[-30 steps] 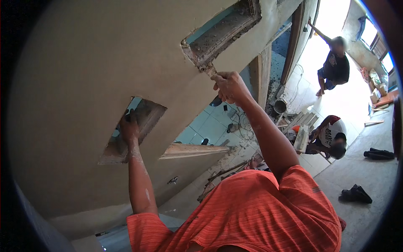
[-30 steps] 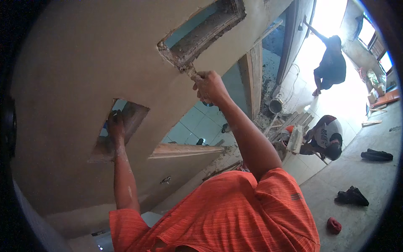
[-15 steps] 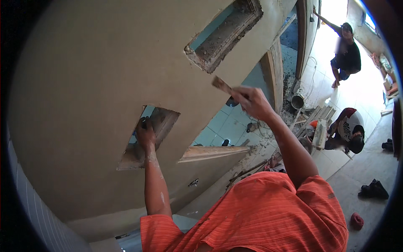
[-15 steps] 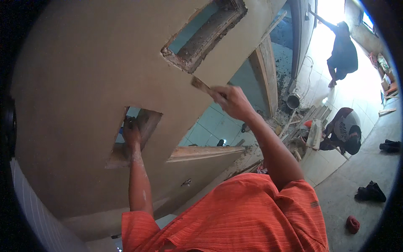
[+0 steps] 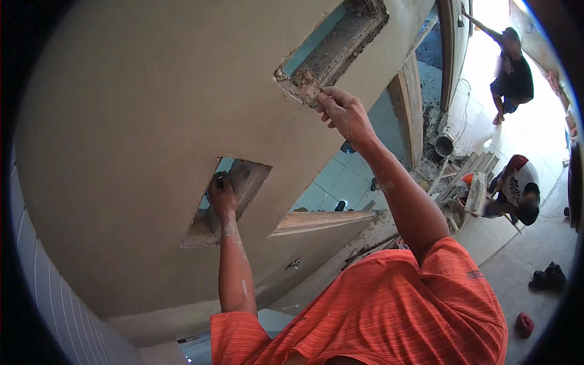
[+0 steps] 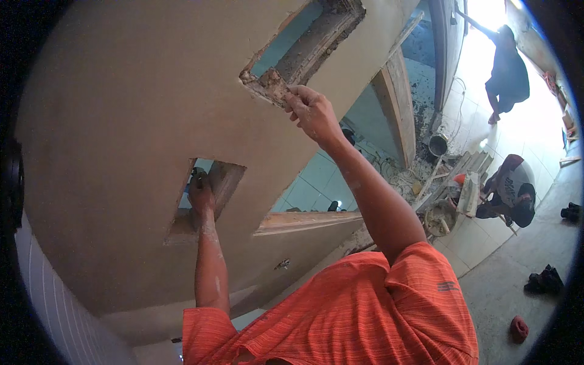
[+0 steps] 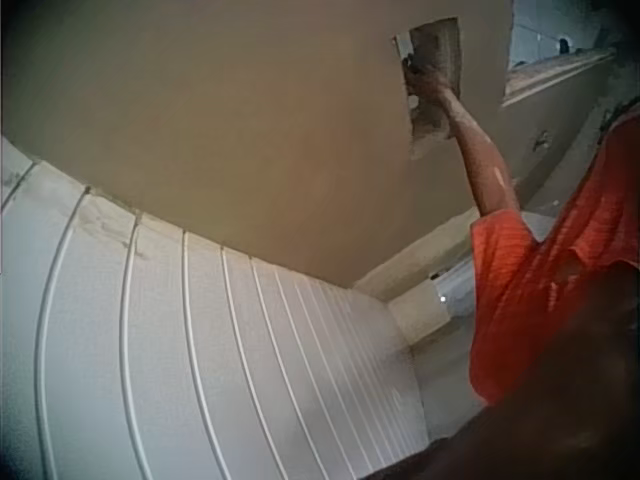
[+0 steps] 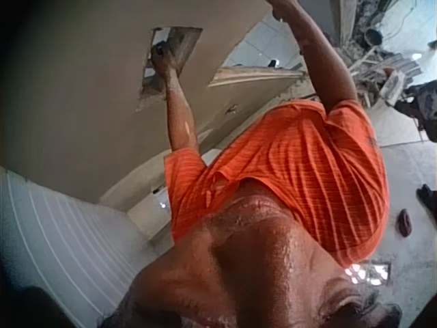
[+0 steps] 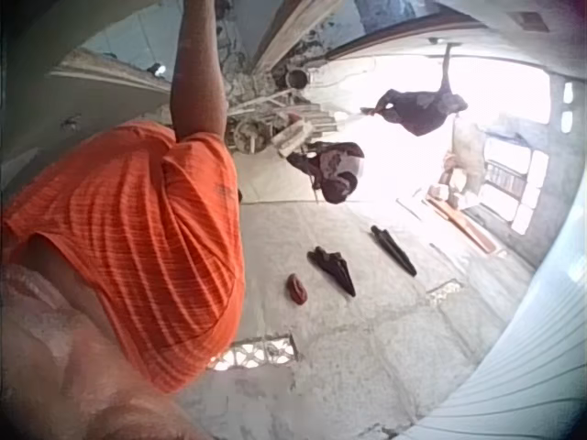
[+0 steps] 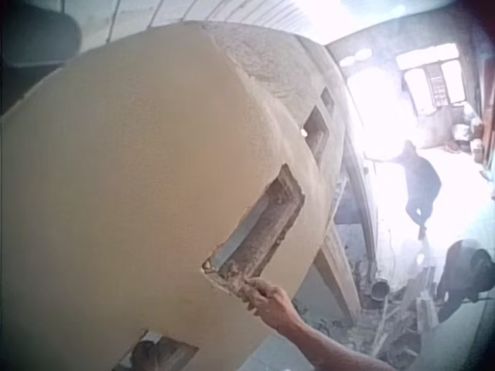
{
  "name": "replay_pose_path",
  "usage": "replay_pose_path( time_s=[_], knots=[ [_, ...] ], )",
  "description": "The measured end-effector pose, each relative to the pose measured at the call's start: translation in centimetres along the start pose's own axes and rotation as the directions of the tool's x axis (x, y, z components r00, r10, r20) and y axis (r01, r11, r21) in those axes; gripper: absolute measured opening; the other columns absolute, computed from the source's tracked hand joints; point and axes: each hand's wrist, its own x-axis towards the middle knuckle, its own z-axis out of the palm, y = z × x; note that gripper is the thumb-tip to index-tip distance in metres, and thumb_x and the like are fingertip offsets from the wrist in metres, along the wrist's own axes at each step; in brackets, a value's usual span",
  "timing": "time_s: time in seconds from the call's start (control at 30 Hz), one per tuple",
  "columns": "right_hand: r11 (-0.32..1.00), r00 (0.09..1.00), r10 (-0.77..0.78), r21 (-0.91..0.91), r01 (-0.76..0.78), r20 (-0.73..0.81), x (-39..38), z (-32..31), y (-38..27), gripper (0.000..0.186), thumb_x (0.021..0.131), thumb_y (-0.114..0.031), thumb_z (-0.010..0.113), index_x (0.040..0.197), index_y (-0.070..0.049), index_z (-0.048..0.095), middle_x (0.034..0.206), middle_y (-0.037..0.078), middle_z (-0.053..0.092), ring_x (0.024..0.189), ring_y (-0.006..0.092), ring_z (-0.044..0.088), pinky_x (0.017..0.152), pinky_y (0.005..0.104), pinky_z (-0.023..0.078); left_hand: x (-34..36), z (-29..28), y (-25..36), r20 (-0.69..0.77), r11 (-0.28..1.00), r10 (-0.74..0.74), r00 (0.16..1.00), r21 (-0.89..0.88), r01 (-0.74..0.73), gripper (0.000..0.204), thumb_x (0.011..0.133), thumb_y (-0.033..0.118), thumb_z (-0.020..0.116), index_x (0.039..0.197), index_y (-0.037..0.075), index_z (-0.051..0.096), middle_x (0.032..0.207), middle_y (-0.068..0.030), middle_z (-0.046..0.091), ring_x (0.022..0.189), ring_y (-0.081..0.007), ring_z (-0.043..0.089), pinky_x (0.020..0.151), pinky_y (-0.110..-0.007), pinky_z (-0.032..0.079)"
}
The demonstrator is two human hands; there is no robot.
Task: The person prepares a hole in a ceiling by scraping the edges with a putty knife, then hammers a wooden support into place over the opening, and applies plaster to fill the gap using a putty knife.
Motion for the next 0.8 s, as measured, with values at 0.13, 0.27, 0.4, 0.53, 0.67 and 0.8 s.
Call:
replay_pose_path(
  time_s=[0.13,0.27,0.4,0.53,0.67,0.8],
  knots=[
    [0.999,0.997,0.022,0.028,-0.024,0.077,1.3,0.2,0.1,0.032,0.105,-0.032,0.059,0.117,-0.003,0.066,0.088,0.003,0.067,0.078,0.0120,0.061,0.070,0.0304,0.052,-0.1,-0.3,0.3,0.029,0.998,-0.062,0.998,-0.001,0.062,0.048,0.103,0.042,0.058,0.122,-0.001,0.069,0.113,-0.0218,0.074,0.104,-0.0365,0.072,0.093,-0.046,0.053],
    [0.996,0.989,0.034,0.073,-0.045,0.143,2.3,0.9,-0.8,0.029,0.105,-0.032,0.060,0.113,-0.005,0.068,0.085,0.000,0.064,0.077,0.0105,0.059,0.071,0.0296,0.050,0.3,-0.2,-1.1,0.026,0.999,-0.042,0.999,-0.006,0.042,0.049,0.102,0.042,0.057,0.122,-0.001,0.069,0.114,-0.0220,0.074,0.106,-0.0361,0.072,0.094,-0.046,0.053],
    [0.996,0.981,-0.046,0.090,0.030,0.189,4.0,0.9,-1.2,0.027,0.104,-0.030,0.060,0.111,-0.005,0.069,0.084,-0.002,0.063,0.077,0.0095,0.058,0.071,0.0280,0.049,0.5,0.4,-0.5,0.019,0.999,-0.047,0.999,0.025,0.046,0.049,0.102,0.042,0.058,0.122,-0.001,0.070,0.114,-0.0218,0.074,0.108,-0.0359,0.071,0.095,-0.046,0.052],
    [0.990,0.992,0.012,0.139,-0.030,0.126,2.0,0.3,-1.3,0.027,0.104,-0.027,0.060,0.111,-0.003,0.069,0.083,-0.001,0.064,0.077,0.0091,0.059,0.070,0.0287,0.050,0.4,0.0,-0.6,0.004,0.998,-0.053,0.999,0.025,0.053,0.048,0.102,0.041,0.058,0.121,-0.002,0.070,0.115,-0.0217,0.074,0.108,-0.0358,0.071,0.095,-0.046,0.052],
    [0.905,0.944,-0.317,-0.328,0.273,-0.089,-0.6,-1.8,0.3,0.023,0.103,-0.024,0.063,0.118,-0.009,0.071,0.092,0.006,0.070,0.078,0.0191,0.067,0.069,0.0355,0.055,0.4,0.0,-1.1,-0.013,1.000,0.013,1.000,-0.026,-0.013,0.046,0.102,0.039,0.058,0.119,-0.002,0.071,0.115,-0.0219,0.074,0.107,-0.0353,0.071,0.094,-0.045,0.052],
    [0.732,0.882,-0.468,-0.582,0.354,-0.052,-3.1,-1.5,-1.2,0.026,0.101,-0.021,0.064,0.126,-0.019,0.072,0.096,0.008,0.070,0.080,0.0286,0.068,0.069,0.0413,0.056,0.2,-0.1,-0.8,0.012,0.999,0.050,0.999,-0.005,-0.050,0.044,0.102,0.038,0.059,0.117,-0.002,0.071,0.113,-0.0201,0.075,0.105,-0.0332,0.072,0.092,-0.043,0.053]
  ],
)
